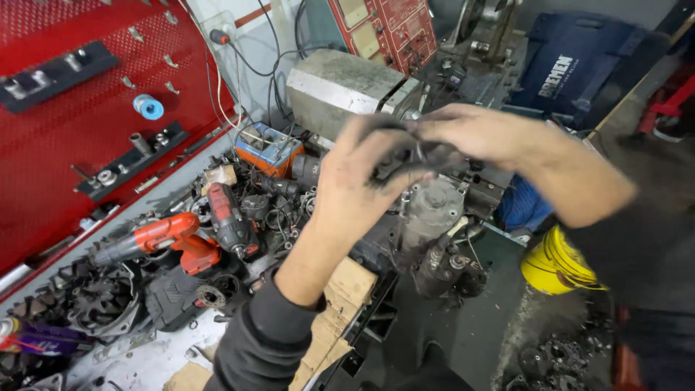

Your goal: Disassembling and reassembling automotive electrical components like alternators and starters at a workbench.

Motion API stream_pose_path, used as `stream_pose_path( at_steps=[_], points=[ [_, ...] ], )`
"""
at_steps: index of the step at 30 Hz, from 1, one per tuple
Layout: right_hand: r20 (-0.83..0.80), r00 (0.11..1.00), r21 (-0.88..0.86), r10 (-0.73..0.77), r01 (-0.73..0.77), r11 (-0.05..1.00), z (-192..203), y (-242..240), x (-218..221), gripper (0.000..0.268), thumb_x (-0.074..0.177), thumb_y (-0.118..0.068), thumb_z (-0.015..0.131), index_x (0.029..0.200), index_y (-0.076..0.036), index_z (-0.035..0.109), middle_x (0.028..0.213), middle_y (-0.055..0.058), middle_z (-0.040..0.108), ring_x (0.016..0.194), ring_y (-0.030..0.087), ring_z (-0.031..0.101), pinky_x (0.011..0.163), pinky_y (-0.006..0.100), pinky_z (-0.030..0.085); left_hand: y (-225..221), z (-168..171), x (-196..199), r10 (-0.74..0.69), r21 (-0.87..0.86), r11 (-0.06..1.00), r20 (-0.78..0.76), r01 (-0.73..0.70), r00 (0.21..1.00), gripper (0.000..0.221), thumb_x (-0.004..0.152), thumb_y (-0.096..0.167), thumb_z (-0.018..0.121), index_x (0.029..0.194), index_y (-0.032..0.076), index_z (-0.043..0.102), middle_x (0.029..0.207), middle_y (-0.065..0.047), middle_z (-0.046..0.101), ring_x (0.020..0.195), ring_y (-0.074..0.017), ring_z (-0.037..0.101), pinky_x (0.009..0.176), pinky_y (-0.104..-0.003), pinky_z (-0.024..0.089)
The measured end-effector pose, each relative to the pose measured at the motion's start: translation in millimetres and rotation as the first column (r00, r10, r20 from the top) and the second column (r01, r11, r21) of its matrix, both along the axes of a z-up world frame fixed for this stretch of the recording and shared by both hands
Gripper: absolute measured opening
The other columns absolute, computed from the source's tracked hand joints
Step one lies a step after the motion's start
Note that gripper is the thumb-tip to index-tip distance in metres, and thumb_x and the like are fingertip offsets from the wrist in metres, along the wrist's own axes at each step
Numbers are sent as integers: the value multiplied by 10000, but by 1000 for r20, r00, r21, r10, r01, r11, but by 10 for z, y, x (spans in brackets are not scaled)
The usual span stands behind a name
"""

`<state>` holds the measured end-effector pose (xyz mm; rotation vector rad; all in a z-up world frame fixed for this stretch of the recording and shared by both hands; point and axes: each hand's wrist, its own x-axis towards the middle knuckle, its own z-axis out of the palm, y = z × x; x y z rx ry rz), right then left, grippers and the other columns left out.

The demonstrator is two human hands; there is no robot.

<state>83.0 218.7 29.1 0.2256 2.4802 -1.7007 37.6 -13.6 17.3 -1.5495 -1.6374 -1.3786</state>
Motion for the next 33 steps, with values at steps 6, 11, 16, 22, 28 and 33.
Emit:
stream_pose_path(
  at_steps=[6, 11, 16, 22, 28, 33],
  points=[
    [301, 953, 725, -24, -213, 655, 812, -569, 152, 404, 834, -432, 801, 998, -63, 792, 846, 103, 781, 797, 248, 674, 796, 396, 521, 169, -560, -224, -175, -56, 966, 575, 251, 799, 573, 645, 204, 969, 1062, 21, 622, 909, -55, 678, 835, -152, 645, 756, -293, 560],
    [379, 900, 857, 215, -429, 287, 1001, -666, 77, 348, 835, -351, 784, 1122, -158, 750, 907, 83, 767, 867, 264, 700, 798, 385, 534, 238, -924, -426, -364, -108, 856, 568, 506, 738, 491, 856, 154, 895, 1257, -14, 669, 1123, -78, 741, 1047, -144, 676, 969, -312, 565],
    [241, 707, 888, 665, 116, -446, 893, -662, 200, 122, 876, -243, 642, 970, -193, 702, 952, 12, 743, 911, 207, 687, 792, 369, 541, 243, -913, -519, -597, 235, 722, 685, 650, 416, 880, 840, 256, 875, 1518, -19, 386, 1409, -117, 568, 1260, -227, 593, 1082, -390, 530],
    [-62, 208, 788, 976, 611, -80, 634, -349, 284, 112, 895, -148, 678, 992, -100, 705, 1096, 59, 761, 915, 193, 720, 750, 312, 546, 281, -483, -656, -823, 356, 408, 541, 840, 171, 904, 904, 388, 798, 1583, 0, 346, 1588, -104, 462, 1468, -222, 481, 1239, -342, 381],
    [-711, 379, 689, 592, 546, 477, -137, -566, 535, 395, 783, -121, 747, 1117, 63, 643, 1086, 246, 703, 996, 358, 709, 809, 404, 597, 508, -323, -589, -519, -13, 816, 422, 578, 743, 607, 1021, 420, 667, 1420, -23, 558, 1261, -162, 682, 1204, -259, 654, 1098, -357, 512],
    [-870, 369, 478, 328, 462, 747, -658, -433, 447, 339, 904, -105, 727, 1192, 47, 637, 1042, 183, 710, 949, 346, 721, 832, 398, 574, 428, -76, -387, -86, -104, 991, -20, 83, 996, 506, 999, 475, 651, 1176, 2, 689, 1000, -190, 727, 943, -369, 723, 823, -424, 571]
  ],
)
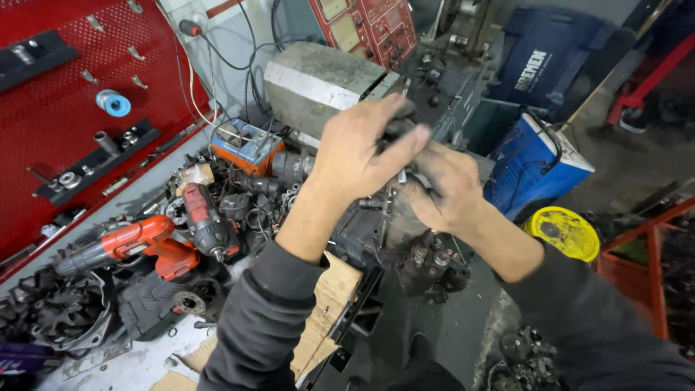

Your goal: Disassembling and reassembling automotive electrical components like alternators and starters at a workbench.

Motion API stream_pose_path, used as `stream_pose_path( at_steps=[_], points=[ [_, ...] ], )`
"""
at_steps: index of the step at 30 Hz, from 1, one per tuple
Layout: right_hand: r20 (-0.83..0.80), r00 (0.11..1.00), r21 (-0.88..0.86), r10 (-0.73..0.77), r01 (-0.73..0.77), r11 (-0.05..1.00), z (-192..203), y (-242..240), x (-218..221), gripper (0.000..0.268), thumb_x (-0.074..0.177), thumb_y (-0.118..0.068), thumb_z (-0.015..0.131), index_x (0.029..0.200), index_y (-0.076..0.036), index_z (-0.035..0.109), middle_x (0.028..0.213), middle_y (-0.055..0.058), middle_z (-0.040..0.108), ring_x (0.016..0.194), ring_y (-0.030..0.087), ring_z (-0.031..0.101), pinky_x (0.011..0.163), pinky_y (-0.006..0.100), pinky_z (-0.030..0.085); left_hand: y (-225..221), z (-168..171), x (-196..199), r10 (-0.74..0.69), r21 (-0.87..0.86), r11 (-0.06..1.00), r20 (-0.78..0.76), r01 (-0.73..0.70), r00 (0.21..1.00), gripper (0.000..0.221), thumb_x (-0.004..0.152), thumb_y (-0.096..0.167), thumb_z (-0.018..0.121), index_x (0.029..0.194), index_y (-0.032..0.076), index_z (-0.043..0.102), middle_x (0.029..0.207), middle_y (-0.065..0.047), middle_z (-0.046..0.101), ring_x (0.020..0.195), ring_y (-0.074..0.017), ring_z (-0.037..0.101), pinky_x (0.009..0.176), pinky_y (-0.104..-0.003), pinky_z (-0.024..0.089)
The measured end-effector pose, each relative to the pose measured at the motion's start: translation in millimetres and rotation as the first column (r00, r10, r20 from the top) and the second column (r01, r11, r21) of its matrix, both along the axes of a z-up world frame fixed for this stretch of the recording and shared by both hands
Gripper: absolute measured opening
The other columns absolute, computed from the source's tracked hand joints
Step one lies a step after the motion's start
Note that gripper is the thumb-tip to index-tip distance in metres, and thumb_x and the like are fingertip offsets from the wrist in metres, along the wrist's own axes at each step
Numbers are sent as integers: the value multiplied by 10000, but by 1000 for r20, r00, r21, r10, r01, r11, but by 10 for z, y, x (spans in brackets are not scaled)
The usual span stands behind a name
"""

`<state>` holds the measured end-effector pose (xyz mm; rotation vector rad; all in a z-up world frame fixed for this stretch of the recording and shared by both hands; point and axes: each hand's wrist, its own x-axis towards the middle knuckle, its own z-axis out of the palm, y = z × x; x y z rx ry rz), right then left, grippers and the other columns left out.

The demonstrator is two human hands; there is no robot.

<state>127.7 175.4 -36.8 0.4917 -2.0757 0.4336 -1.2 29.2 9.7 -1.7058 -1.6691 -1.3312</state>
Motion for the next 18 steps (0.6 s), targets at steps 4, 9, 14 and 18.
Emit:
stream_pose_path(
  at_steps=[4, 9, 14, 18],
  points=[
    [102, 990, -249, 93, -65, 966, -261, 125, -143, 249, 1010, -205, 751, 1137, -4, 680, 919, 123, 729, 793, 255, 729, 698, 337, 547, -16, 152, 225, 364, -68, 929, 4, -363, 931, 490, 908, 545, 671, 843, 63, 722, 725, -163, 704, 707, -387, 700, 625, -469, 533],
    [144, 865, -569, 481, -325, 755, -298, 176, -132, 602, 973, -381, 713, 1382, 40, 585, 902, 67, 686, 681, 162, 598, 608, 315, 474, -11, 141, 437, 634, 69, 769, 48, -636, 772, 545, 900, 592, 679, 752, 68, 706, 656, -155, 682, 584, -366, 681, 537, -453, 529],
    [-82, 839, -995, 537, -102, 7, -167, -35, -223, 455, 968, -329, 670, 1192, 57, 582, 873, 92, 680, 713, 175, 664, 672, 306, 553, -121, 49, 594, 679, -58, 733, 4, -678, 734, 560, 909, 588, 695, 819, 36, 677, 609, -156, 672, 526, -354, 670, 515, -443, 523],
    [-84, 697, -993, 713, -2, -115, 151, 6, -393, 441, 979, -450, 617, 1006, -10, 601, 785, 103, 689, 593, 230, 679, 560, 377, 586, -237, -140, 793, 533, -141, 846, 168, -515, 829, 513, 945, 431, 688, 1210, 0, 605, 642, -96, 695, 531, -316, 688, 523, -408, 526]
  ],
)
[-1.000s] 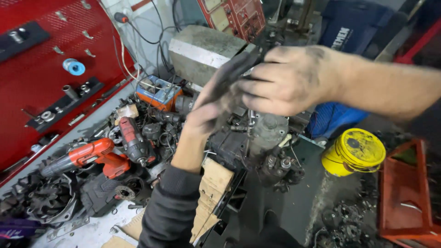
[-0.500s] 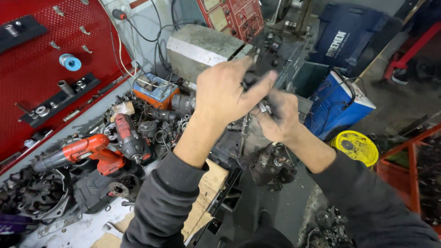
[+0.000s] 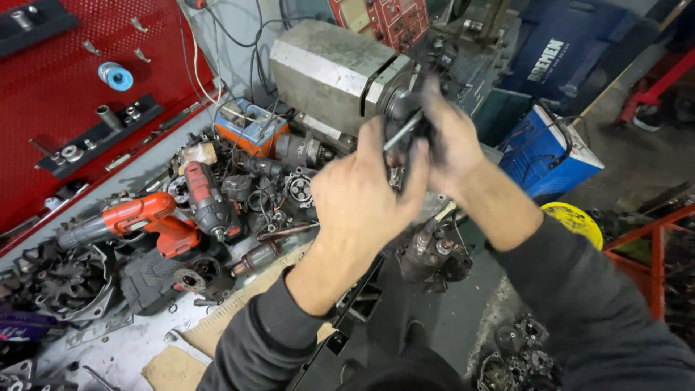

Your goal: Disassembling and reassembling automotive electrical components like alternators and starters at a workbench.

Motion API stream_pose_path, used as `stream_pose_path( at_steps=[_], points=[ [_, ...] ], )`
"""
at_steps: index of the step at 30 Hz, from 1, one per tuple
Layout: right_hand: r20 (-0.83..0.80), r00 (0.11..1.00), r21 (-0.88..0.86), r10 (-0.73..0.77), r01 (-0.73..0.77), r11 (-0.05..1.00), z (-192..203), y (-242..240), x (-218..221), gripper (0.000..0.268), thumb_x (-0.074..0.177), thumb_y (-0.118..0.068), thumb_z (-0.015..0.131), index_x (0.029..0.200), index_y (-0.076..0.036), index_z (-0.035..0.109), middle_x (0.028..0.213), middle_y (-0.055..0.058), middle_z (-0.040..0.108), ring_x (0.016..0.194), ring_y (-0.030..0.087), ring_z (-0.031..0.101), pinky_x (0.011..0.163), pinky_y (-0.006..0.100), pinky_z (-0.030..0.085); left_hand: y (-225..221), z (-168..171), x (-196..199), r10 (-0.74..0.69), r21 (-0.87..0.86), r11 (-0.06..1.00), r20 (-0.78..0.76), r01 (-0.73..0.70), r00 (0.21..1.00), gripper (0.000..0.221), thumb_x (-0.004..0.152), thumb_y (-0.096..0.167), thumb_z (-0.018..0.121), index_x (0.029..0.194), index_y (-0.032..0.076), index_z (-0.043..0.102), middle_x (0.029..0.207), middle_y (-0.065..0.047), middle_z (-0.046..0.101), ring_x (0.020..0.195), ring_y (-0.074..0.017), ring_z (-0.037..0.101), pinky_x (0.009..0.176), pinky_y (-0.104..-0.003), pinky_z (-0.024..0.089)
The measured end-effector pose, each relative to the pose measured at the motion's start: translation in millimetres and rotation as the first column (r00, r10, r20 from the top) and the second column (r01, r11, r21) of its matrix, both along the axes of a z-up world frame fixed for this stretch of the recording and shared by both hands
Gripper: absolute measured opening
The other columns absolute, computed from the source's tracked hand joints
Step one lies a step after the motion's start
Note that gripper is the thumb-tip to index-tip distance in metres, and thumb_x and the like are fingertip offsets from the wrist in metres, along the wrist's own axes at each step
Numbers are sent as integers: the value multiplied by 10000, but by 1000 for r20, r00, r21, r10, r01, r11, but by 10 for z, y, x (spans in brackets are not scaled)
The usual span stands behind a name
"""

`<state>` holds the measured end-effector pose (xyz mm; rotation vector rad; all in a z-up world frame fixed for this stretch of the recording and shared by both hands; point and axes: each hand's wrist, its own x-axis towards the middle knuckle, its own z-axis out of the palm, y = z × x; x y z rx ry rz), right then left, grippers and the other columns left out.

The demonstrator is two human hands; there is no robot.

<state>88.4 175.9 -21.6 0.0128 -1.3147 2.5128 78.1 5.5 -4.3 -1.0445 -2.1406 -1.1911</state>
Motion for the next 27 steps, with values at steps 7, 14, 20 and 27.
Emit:
stream_pose_path(
  at_steps=[7, 14, 20, 27],
  points=[
    [355, 919, 385, 171, -310, 869, 359, 99, -341, 272, 1031, -280, 693, 1010, -11, 652, 599, 24, 540, 463, 153, 526, 462, 330, 442, -112, -498, -275, -384, 260, 901, 110, 346, 917, 487, 901, 235, 786, 1267, 5, 561, 903, -155, 720, 787, -295, 741, 725, -361, 582],
    [274, 882, 786, -383, -435, -440, 1198, -185, -214, 419, 864, -399, 782, 1007, -7, 742, 749, 126, 704, 700, 256, 694, 631, 381, 514, 46, -780, -409, -391, 145, 920, 245, 365, 887, 326, 865, 232, 804, 1078, 4, 710, 938, -218, 736, 868, -385, 732, 756, -399, 577],
    [-622, 738, 48, -263, -299, -953, 538, -922, 284, 404, 827, -281, 647, 1134, -22, 687, 969, 141, 704, 948, 329, 651, 814, 473, 483, 91, -889, -396, -356, 181, 930, 208, 322, 911, 307, 803, 143, 780, 1063, -8, 719, 957, -225, 735, 910, -401, 726, 778, -412, 582],
    [-783, 511, 285, -353, -210, -935, 180, -936, 68, 218, 917, -265, 678, 1054, -99, 643, 1043, 109, 629, 1270, 315, 516, 1091, 661, 356, -64, -1103, -361, -364, 474, 850, 216, 228, 906, 222, 937, 93, 699, 1118, -36, 706, 993, -127, 756, 872, -219, 749, 801, -334, 576]
  ],
)
